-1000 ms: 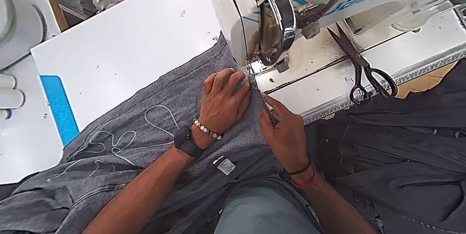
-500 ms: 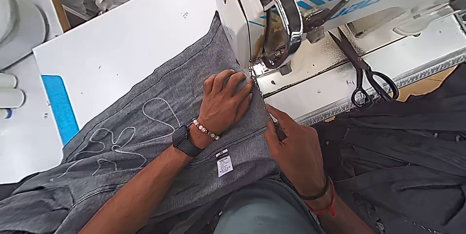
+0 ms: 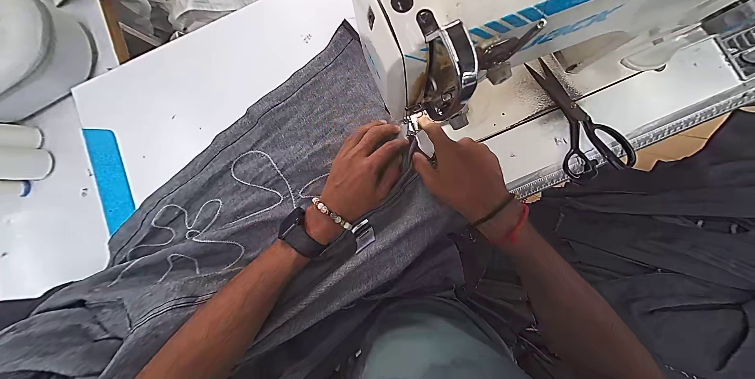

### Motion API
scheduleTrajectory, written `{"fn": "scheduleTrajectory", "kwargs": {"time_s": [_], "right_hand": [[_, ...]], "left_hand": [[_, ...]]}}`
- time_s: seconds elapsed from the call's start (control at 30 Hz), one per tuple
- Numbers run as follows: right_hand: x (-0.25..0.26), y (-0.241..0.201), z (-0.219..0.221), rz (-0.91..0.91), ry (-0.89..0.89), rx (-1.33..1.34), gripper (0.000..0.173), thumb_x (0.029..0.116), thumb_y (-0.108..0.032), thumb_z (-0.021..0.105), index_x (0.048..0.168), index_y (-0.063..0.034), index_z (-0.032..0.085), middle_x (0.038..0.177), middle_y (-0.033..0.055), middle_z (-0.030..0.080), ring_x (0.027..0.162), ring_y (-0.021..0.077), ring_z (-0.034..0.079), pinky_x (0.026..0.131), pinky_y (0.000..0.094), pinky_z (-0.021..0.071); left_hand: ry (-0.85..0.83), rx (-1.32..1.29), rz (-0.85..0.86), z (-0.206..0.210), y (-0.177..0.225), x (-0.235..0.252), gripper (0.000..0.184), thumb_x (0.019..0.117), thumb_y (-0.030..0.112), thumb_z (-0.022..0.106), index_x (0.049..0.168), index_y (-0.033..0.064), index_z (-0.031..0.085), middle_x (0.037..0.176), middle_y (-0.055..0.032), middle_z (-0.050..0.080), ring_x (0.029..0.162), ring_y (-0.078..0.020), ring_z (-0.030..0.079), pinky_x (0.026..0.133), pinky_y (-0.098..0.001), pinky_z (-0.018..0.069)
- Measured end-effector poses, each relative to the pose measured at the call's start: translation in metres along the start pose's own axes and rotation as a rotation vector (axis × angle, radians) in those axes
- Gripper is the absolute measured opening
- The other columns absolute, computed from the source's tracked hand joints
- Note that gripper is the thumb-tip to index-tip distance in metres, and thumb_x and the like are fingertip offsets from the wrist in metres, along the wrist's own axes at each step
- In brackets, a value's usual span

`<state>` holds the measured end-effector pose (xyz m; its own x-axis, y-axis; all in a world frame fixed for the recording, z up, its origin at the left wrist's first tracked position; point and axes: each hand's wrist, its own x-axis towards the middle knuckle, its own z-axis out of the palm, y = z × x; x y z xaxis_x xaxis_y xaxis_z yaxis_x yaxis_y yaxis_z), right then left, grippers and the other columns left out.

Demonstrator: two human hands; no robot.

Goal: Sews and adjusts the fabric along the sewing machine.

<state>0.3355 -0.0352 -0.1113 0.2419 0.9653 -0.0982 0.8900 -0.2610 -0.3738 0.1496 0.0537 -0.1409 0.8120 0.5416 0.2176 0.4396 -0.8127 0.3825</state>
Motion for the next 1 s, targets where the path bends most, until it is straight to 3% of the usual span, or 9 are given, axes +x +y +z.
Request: {"fn": "scheduleTrajectory", "kwargs": {"time_s": [0.13,0.27,0.47,0.6,0.67,0.73,0.8,0.9,1.0], "right_hand": [[-0.045,0.018,0.015,-0.055,0.080,0.166,0.053,0.0973,-0.041,0.061,0.144,-0.0175,0.060,0.061,0.0028,0.060,0.051,0.0233,0.058,0.047,0.0451,0.0472],[-0.071,0.028,0.020,-0.006,0.094,0.320,0.050,0.0976,-0.033,0.061,0.145,-0.0173,0.058,0.061,-0.0014,0.060,0.049,0.0143,0.054,0.047,0.0379,0.0472],[-0.008,0.019,0.005,-0.023,-0.121,0.319,0.068,0.0994,-0.045,0.064,0.159,-0.0250,0.039,0.063,0.0025,0.059,0.048,0.0202,0.054,0.046,0.0425,0.0486],[-0.008,0.020,0.000,0.027,-0.086,0.222,0.049,0.0957,-0.049,0.067,0.127,-0.0133,0.055,0.062,0.0041,0.055,0.051,0.0246,0.057,0.047,0.0459,0.0481],[-0.034,0.034,0.001,-0.004,-0.020,0.230,0.054,0.0945,-0.049,0.067,0.132,-0.0123,0.056,0.061,0.0012,0.055,0.050,0.0210,0.055,0.048,0.0441,0.0487],[-0.072,0.045,0.006,-0.129,0.051,0.235,0.050,0.0963,-0.036,0.065,0.138,-0.0089,0.059,0.065,0.0009,0.060,0.051,0.0179,0.056,0.047,0.0413,0.0497],[-0.111,0.043,0.013,-0.274,0.068,0.195,0.029,0.0948,-0.018,0.060,0.120,-0.0080,0.070,0.076,0.0041,0.068,0.055,0.0185,0.063,0.046,0.0393,0.0525],[-0.149,0.030,0.037,-0.427,0.058,0.055,0.016,0.0967,-0.009,0.055,0.091,-0.0136,0.069,0.078,0.0044,0.058,0.061,0.0186,0.058,0.045,0.0321,0.0452],[-0.154,0.019,0.053,-0.433,-0.027,-0.018,0.014,0.0933,-0.006,0.058,0.087,-0.0121,0.069,0.083,0.0063,0.059,0.066,0.0201,0.060,0.049,0.0310,0.0480]], "left_hand": [[-0.042,0.116,-0.024,0.005,0.000,-0.009,0.042,0.1054,0.040,0.047,0.142,0.0254,0.063,0.157,-0.0015,0.049,0.151,-0.0254,0.036,0.126,-0.0531,0.0230],[-0.026,0.139,-0.048,0.008,0.007,-0.009,0.041,0.1056,0.040,0.046,0.139,0.0246,0.065,0.156,-0.0023,0.050,0.151,-0.0269,0.036,0.125,-0.0537,0.0230],[-0.018,0.124,-0.061,0.005,0.007,-0.008,0.044,0.1051,0.039,0.047,0.139,0.0164,0.062,0.155,-0.0026,0.051,0.150,-0.0261,0.038,0.125,-0.0518,0.0251],[-0.005,0.109,-0.069,0.005,0.003,-0.010,0.045,0.1055,0.039,0.046,0.140,0.0140,0.060,0.155,-0.0026,0.051,0.151,-0.0250,0.037,0.125,-0.0505,0.0247],[-0.018,0.121,-0.059,0.006,0.003,-0.009,0.045,0.1061,0.040,0.044,0.143,0.0189,0.060,0.157,-0.0021,0.050,0.151,-0.0254,0.036,0.125,-0.0517,0.0236],[-0.027,0.125,-0.057,0.006,0.004,-0.009,0.044,0.1061,0.040,0.044,0.144,0.0236,0.061,0.157,-0.0020,0.049,0.151,-0.0264,0.036,0.125,-0.0527,0.0229],[-0.008,0.107,-0.073,0.004,0.006,-0.007,0.041,0.1054,0.038,0.046,0.137,0.0185,0.065,0.152,-0.0023,0.054,0.148,-0.0260,0.041,0.123,-0.0513,0.0278],[-0.011,0.136,-0.084,-0.005,0.008,0.004,0.040,0.1053,0.036,0.047,0.136,0.0164,0.064,0.143,-0.0040,0.060,0.137,-0.0263,0.051,0.111,-0.0497,0.0391],[-0.001,0.181,-0.007,-0.007,0.003,0.011,0.038,0.1048,0.032,0.050,0.137,0.0221,0.066,0.136,-0.0067,0.064,0.129,-0.0310,0.055,0.104,-0.0529,0.0421]]}}
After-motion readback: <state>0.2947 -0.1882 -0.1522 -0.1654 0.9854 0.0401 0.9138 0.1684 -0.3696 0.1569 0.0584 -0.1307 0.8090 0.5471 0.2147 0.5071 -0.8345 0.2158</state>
